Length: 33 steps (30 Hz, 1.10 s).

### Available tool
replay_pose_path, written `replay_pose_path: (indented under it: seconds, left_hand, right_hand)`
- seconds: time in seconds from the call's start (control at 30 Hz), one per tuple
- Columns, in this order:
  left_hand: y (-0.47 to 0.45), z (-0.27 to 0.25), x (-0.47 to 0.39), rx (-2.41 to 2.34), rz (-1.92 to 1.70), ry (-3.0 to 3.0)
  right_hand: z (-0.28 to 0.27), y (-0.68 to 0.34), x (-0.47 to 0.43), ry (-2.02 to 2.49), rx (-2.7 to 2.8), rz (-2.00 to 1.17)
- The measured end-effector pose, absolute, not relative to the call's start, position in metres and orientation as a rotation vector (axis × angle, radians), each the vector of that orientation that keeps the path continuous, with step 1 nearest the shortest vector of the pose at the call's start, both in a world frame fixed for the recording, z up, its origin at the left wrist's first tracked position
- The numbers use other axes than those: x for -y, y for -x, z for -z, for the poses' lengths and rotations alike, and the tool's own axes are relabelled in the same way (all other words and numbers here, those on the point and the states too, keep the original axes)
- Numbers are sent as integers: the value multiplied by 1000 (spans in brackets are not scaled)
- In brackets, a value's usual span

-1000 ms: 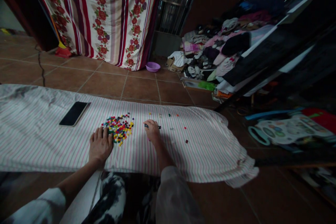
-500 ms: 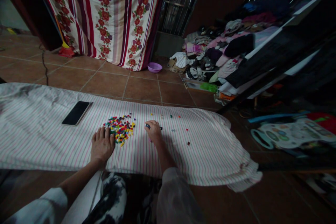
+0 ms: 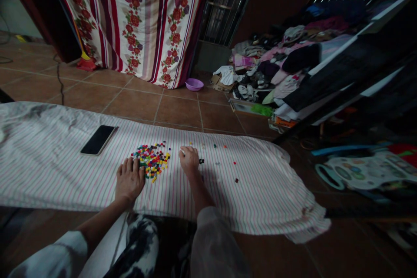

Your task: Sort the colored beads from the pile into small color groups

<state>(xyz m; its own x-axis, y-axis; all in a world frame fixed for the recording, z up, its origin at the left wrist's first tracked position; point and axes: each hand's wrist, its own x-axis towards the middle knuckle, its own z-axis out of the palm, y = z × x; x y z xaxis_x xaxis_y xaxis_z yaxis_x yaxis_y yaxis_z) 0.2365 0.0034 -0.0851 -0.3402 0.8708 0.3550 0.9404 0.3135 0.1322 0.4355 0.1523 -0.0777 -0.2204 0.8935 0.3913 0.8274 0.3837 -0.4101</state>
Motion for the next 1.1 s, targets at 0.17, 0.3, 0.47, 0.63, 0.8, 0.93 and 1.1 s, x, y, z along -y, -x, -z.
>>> replay_pose_path:
  seconds: [0.17,0.3,0.47,0.63,0.8,0.93,1.1]
  left_hand:
    - [-237,87,-2,2357,485,1659]
    - [-237,87,-3,2362,516,1669]
    - [-237,87,-3,2357,502,1668]
    - [-237,84,-4,2376,493,1667]
    - [-237,84,-4,2381,508,1665]
    - [-237,86,-5,2375,501,1665]
    - [-237,86,-4,2373,452,1659]
  right_hand:
    - [69,-403,-147,1446,2211,-262]
    - [63,-378,-147,1450,2289,-322]
    - [62,-358,-153,1439,2330,-334]
    - [63,-345,-155,1441,2386,-353]
    - [66,-338,-156,1477,2377,-355]
    - [68,-336,-158,1508,2340,-352]
    - [69,-332,-161,1574,2328,-371]
